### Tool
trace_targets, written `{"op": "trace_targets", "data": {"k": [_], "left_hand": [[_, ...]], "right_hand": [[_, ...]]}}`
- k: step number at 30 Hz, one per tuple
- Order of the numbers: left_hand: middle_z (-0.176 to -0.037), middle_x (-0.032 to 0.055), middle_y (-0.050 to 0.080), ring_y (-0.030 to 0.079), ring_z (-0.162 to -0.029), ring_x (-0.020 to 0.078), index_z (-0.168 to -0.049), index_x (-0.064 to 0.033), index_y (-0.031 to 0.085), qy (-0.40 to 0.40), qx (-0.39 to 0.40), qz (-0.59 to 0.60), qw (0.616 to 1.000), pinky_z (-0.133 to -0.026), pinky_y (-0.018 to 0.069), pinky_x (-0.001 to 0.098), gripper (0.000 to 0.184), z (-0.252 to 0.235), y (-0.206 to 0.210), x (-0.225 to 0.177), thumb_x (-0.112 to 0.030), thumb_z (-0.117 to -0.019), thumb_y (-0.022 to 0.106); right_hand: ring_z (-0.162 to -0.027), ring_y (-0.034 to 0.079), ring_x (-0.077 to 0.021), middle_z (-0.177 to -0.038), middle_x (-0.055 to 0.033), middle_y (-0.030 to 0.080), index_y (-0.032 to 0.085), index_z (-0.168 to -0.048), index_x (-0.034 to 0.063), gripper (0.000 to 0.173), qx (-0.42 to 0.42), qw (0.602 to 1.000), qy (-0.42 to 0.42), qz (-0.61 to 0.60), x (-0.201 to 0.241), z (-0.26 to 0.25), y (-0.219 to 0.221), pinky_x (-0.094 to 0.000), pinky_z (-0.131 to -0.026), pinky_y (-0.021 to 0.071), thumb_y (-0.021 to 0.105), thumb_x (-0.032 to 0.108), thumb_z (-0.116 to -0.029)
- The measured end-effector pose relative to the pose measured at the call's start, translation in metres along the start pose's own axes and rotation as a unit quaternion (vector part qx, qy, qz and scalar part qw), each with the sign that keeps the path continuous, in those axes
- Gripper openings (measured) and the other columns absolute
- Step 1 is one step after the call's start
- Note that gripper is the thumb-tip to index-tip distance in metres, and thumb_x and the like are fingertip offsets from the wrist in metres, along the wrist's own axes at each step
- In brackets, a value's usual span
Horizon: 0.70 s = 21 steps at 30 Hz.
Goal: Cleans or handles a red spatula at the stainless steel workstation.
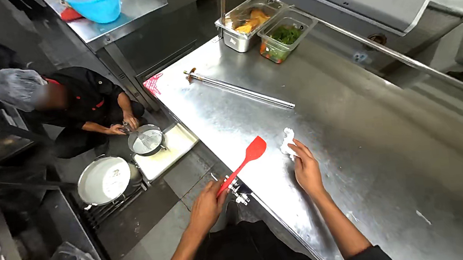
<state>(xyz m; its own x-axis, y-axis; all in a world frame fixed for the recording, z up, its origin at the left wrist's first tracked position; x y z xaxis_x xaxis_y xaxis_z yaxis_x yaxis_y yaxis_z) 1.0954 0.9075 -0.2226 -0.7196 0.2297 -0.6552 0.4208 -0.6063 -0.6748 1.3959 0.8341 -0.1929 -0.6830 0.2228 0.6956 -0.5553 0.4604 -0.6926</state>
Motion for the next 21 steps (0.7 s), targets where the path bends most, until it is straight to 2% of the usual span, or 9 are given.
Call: {"op": "trace_targets", "data": {"k": [2,3,5,6,8,11,15,18,21], "left_hand": [[-0.114,0.0173,0.073,0.071,-0.101,0.0316,-0.135,-0.0063,0.068,0.009,0.008,0.016,1.0,-0.094,0.056,0.0504,0.042,-0.002,-0.002,-0.005,-0.035,-0.108,0.053],[-0.11,0.0169,0.074,0.072,-0.098,0.0309,-0.131,-0.0054,0.071,0.018,0.0,0.02,1.0,-0.093,0.0568,0.0499,0.041,-0.002,-0.003,-0.009,-0.034,-0.1075,0.054],[-0.102,0.0156,0.075,0.073,-0.091,0.0283,-0.125,-0.0043,0.074,0.039,-0.024,0.026,0.999,-0.087,0.0582,0.0474,0.038,-0.002,-0.007,-0.016,-0.032,-0.1067,0.055],[-0.099,0.0155,0.075,0.072,-0.087,0.0273,-0.122,-0.0031,0.074,0.049,-0.035,0.028,0.998,-0.085,0.0586,0.0457,0.037,-0.001,-0.01,-0.019,-0.031,-0.1064,0.056],[-0.094,0.0136,0.075,0.071,-0.081,0.0235,-0.119,-0.0031,0.075,0.06,-0.053,0.035,0.996,-0.079,0.0586,0.0411,0.035,0.001,-0.015,-0.021,-0.03,-0.1057,0.057],[-0.086,0.0102,0.073,0.067,-0.073,0.0189,-0.115,-0.004,0.076,0.061,-0.065,0.053,0.995,-0.072,0.0563,0.0372,0.034,0.005,-0.023,-0.023,-0.03,-0.1048,0.058],[-0.083,0.0074,0.071,0.063,-0.071,0.0159,-0.118,-0.0059,0.075,0.026,-0.04,0.091,0.995,-0.07,0.0536,0.0359,0.035,0.003,-0.015,-0.021,-0.033,-0.1059,0.057],[-0.084,0.006,0.071,0.063,-0.071,0.013,-0.118,-0.0064,0.076,0.006,-0.033,0.132,0.991,-0.071,0.0531,0.0338,0.035,0.01,-0.012,-0.016,-0.033,-0.1052,0.058],[-0.082,0.0007,0.07,0.058,-0.066,0.0048,-0.116,-0.0078,0.076,0.006,-0.048,0.177,0.983,-0.066,0.0497,0.0256,0.033,0.022,-0.01,-0.004,-0.033,-0.1042,0.058]], "right_hand": [[-0.132,0.058,-0.0343,-0.15,-0.0227,0.052,0.064,-0.133,-0.0035,0.041,0.035,0.997,-0.037,-0.053,0.043,0.008,0.02,-0.0499,-0.104,0.0518,0.047,-0.007,-0.0957],[-0.134,0.056,-0.0334,-0.15,-0.0222,0.052,0.065,-0.133,-0.0029,0.042,0.077,0.992,-0.071,-0.071,0.066,0.016,0.039,-0.0485,-0.105,0.0516,0.049,-0.007,-0.0936],[-0.145,0.046,-0.0325,-0.151,-0.0179,0.053,0.066,-0.133,-0.0002,0.043,0.185,0.966,-0.172,-0.048,0.105,0.037,0.083,-0.0504,-0.119,0.0391,0.052,-0.006,-0.0928],[-0.147,0.044,-0.0302,-0.152,-0.0122,0.055,0.067,-0.133,0.004,0.043,0.208,0.95,-0.232,-0.006,0.113,0.044,0.099,-0.0513,-0.122,0.035,0.055,-0.005,-0.0926],[-0.146,0.046,-0.0276,-0.149,-0.0069,0.058,0.067,-0.133,0.0079,0.046,0.199,0.936,-0.289,0.039,0.111,0.039,0.112,-0.0523,-0.122,0.0345,0.058,-0.008,-0.091],[-0.141,0.051,-0.0286,-0.145,-0.0076,0.062,0.07,-0.13,0.0083,0.044,0.155,0.943,-0.287,0.06,0.09,0.01,0.103,-0.0507,-0.12,0.0385,0.059,-0.009,-0.0914],[-0.143,0.049,-0.0287,-0.149,-0.007,0.058,0.068,-0.134,0.0103,0.052,0.159,0.942,-0.286,0.07,0.073,-0.006,0.092,-0.0505,-0.121,0.0372,0.059,-0.012,-0.0887],[-0.142,0.05,-0.0346,-0.147,-0.012,0.06,0.066,-0.136,0.0048,0.051,0.133,0.957,-0.233,0.108,0.047,-0.03,0.081,-0.0556,-0.12,0.0355,0.055,-0.014,-0.0904],[-0.143,0.048,-0.0392,-0.148,-0.0176,0.057,0.064,-0.138,0.0006,0.048,0.097,0.971,-0.152,0.157,0.009,-0.067,0.056,-0.0595,-0.12,0.0323,0.052,-0.012,-0.0926]]}}
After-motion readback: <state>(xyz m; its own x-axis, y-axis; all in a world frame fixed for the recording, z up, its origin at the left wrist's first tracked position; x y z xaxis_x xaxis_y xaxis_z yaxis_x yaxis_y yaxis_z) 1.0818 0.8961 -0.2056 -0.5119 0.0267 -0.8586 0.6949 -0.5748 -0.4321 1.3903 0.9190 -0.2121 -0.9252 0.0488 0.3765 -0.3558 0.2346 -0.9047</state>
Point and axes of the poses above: each hand's wrist, its own z-axis away from the middle knuckle, its own y-axis out of the palm, x = y × z, the point moved 8 cm from there along -z, towards the middle knuckle
